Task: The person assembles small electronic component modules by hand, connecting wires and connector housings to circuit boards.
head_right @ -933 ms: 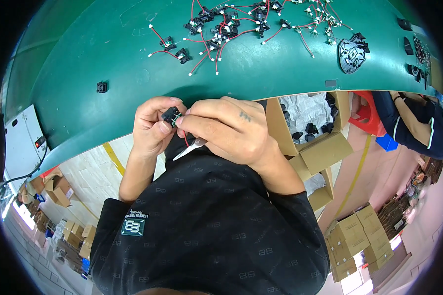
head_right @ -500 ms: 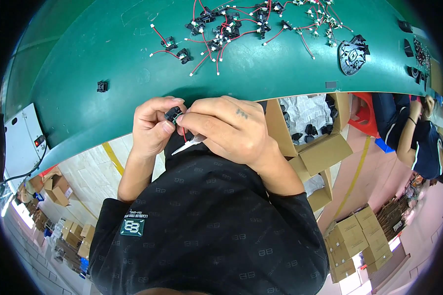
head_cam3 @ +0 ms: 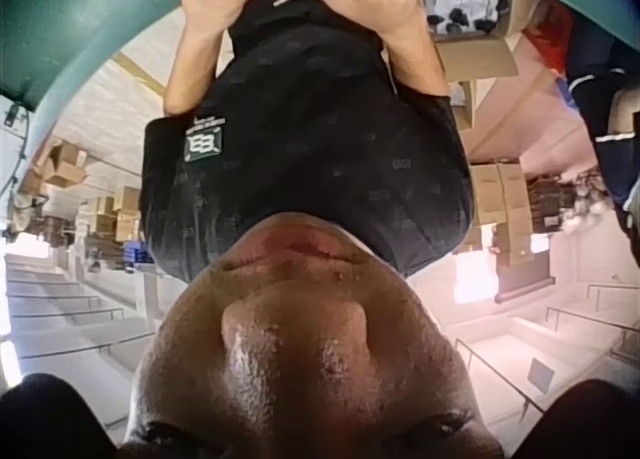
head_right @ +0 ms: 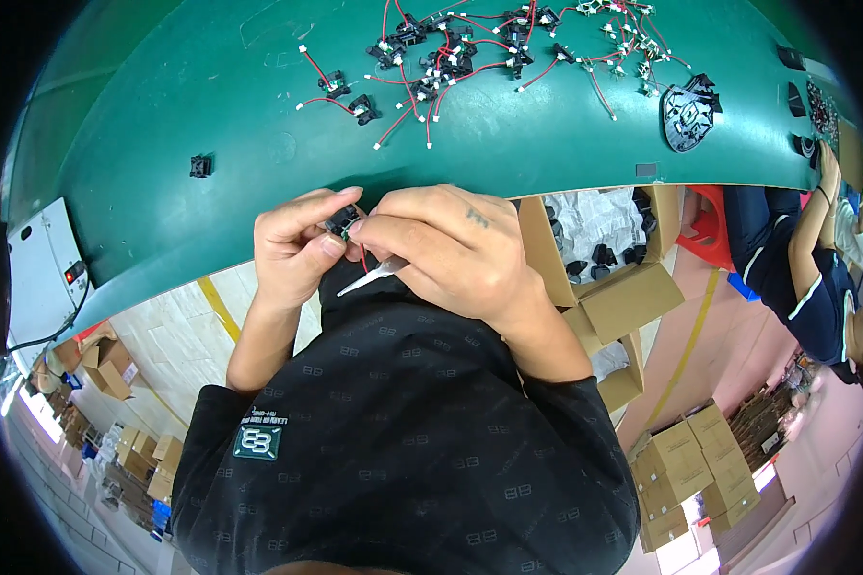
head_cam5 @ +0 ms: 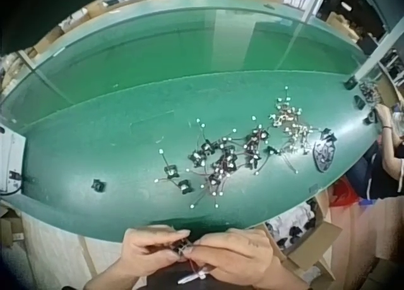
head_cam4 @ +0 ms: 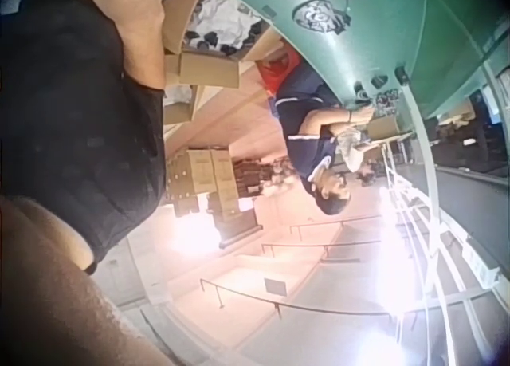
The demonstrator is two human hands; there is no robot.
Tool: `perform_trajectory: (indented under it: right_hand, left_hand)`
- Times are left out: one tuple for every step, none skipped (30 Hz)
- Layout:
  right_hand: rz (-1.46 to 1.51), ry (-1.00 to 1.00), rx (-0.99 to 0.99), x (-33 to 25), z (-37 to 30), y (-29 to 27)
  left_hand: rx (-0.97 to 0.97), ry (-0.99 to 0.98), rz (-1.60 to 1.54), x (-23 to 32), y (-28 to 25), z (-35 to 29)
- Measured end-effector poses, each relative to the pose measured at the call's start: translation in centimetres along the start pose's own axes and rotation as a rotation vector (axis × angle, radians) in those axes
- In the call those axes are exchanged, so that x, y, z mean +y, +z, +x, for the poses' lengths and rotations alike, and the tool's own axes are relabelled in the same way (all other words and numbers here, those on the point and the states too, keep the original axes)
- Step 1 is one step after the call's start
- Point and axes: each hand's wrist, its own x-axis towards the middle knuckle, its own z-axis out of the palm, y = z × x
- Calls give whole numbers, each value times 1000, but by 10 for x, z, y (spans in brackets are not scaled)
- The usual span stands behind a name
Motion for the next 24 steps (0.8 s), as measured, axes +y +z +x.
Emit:
perform_trajectory:
  right_hand:
    - [0,-6,3,0,0,0]
    - [-1,-6,2,0,0,-1]
    - [-12,6,-1,-1,0,-1]
    - [-21,17,-5,-2,0,-2]
    - [-19,18,-6,-3,0,-3]
    - [-33,22,-12,-4,1,-4]
    - [-48,27,-17,-5,1,-5]
    - [-49,27,-17,-4,1,-5]
    - [-32,37,-14,-4,2,-5]
    - [-15,47,-10,-4,2,-5]
    - [-14,47,-10,-3,1,-5]
    - [15,52,6,-3,1,-5]
    - [45,58,20,-4,1,-5]
    - [46,58,19,-5,2,-5]
    - [58,82,9,-7,2,-6]
    - [69,107,-1,-8,3,-7]
    - [68,108,-2,-8,3,-7]
    - [69,118,-8,-8,3,-8]
    - [71,128,-15,-8,3,-9]
    - [72,129,-15,-9,2,-9]
    - [85,141,-13,-9,1,-8]
    - [96,152,-11,-10,1,-9]
    - [95,153,-10,-10,1,-9]
    - [104,175,-12,-10,1,-9]
  left_hand:
    - [-3,12,94,2,0,0]
    - [-6,24,188,4,0,1]
    - [-7,24,187,9,2,2]
    - [7,106,351,15,6,3]
    - [22,189,515,20,9,3]
    - [23,188,515,21,12,2]
    - [51,211,586,22,16,2]
    - [79,235,658,24,18,1]
    - [61,222,710,29,20,0]
    - [61,222,710,32,22,0]
    - [56,221,689,33,23,-1]
    - [50,219,667,34,24,-1]
    - [42,246,705,35,24,-1]
    - [43,246,705,34,23,-1]
    - [44,268,728,33,22,-1]
    - [44,290,750,32,21,0]
    - [44,290,750,33,20,1]
    - [28,306,759,34,20,2]
    - [14,321,770,34,19,3]
    - [14,320,770,34,19,2]
    - [11,327,775,33,19,2]
    - [6,336,778,33,19,2]
    - [6,336,778,33,19,2]
    - [3,334,794,32,18,3]
